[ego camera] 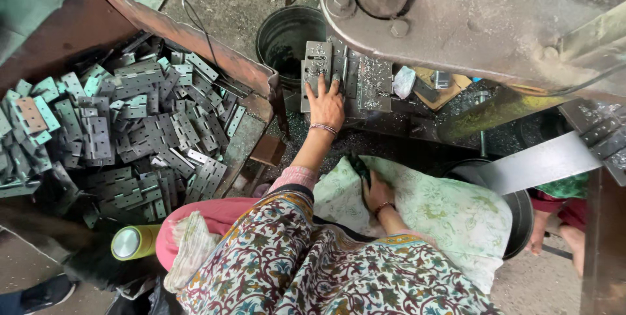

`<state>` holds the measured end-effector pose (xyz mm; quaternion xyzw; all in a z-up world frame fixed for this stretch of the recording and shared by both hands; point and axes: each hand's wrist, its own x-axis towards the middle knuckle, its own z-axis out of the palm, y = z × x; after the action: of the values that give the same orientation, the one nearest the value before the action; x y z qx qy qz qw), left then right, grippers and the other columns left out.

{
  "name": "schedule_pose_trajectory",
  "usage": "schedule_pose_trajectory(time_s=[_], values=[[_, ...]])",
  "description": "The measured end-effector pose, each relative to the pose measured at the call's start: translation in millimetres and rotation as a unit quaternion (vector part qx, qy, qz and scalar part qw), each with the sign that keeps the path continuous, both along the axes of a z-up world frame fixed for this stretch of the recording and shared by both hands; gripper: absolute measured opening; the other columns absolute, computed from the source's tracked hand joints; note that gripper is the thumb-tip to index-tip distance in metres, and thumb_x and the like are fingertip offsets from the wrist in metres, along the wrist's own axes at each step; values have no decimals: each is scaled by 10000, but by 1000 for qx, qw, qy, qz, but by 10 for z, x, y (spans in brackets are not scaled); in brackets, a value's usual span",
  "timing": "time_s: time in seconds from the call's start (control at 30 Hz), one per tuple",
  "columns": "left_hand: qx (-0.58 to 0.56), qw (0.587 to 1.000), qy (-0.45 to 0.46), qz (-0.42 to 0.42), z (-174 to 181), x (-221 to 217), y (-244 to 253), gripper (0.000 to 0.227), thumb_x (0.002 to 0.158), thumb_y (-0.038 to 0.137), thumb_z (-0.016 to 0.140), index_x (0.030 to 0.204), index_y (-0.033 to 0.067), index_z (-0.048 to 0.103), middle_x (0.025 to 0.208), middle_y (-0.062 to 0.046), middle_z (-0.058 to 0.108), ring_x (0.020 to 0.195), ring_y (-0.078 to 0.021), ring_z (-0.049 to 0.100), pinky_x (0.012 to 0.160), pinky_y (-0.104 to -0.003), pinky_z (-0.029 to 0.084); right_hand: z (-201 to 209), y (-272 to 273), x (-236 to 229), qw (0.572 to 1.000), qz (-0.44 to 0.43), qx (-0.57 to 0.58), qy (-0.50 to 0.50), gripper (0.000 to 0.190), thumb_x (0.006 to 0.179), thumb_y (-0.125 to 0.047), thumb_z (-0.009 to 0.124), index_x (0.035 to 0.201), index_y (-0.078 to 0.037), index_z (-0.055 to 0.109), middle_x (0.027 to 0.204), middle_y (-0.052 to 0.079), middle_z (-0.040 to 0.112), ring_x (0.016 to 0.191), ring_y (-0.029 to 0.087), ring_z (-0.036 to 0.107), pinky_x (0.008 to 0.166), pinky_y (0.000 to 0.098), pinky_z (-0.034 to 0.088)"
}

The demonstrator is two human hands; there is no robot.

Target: The person repeatedly places small metal pieces into a press machine, activates the press, and removes the processed pieces. The person handles the metal pieces by hand and operates the machine lever with the right hand.

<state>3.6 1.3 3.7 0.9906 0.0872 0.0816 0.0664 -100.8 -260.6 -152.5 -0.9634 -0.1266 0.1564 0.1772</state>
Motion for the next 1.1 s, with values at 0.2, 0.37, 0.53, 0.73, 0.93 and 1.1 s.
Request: schedule_pose_trajectory(time_s=[0.2,0.37,0.53,0.73,0.93,1.1], values=[[-2,1000,2,-7,-44,-109,26,305,974,224,507,1104,118,762,1514,-48,503,1512,-393,248,1179,-735,139,-14,26,-125,1000,-10,9,25,487,1022,-466,430,1364,-126,499,992,296,711,907,504,680,807,607,534],[1,1000,-31,-3,-83,37,118,307,958,234,510,1083,124,767,1495,-31,517,1499,-401,248,1162,-756,131,352,-28,34,998,-30,37,32,464,1012,-494,502,1288,-126,558,940,306,714,912,509,675,777,601,533],[4,1000,13,16,-62,256,111,316,1023,231,480,1137,127,756,1534,-31,504,1533,-392,240,1189,-747,126,402,-86,118,1000,-5,23,5,464,1023,-524,501,1267,-137,578,942,299,723,910,505,687,771,587,550],[6,1000,-19,2,-59,243,149,329,978,248,484,1131,118,744,1529,-45,474,1496,-400,239,1153,-753,127,14,25,-22,999,-24,-25,34,486,1001,-508,410,1352,-189,518,997,295,719,935,517,674,857,629,507],[-9,1000,22,-4,-147,60,89,334,1051,238,465,1180,125,752,1569,-43,461,1557,-383,236,1217,-707,138,35,21,-70,998,-22,-26,60,480,1049,-512,400,1318,-135,524,1044,300,716,971,513,675,865,611,526],[-25,999,-37,-12,-157,45,103,356,997,294,483,1106,100,761,1524,-44,478,1489,-392,257,1161,-734,144,443,-3,-20,998,-28,55,14,480,1002,-508,493,1276,-120,566,982,317,711,945,515,673,820,597,538]])
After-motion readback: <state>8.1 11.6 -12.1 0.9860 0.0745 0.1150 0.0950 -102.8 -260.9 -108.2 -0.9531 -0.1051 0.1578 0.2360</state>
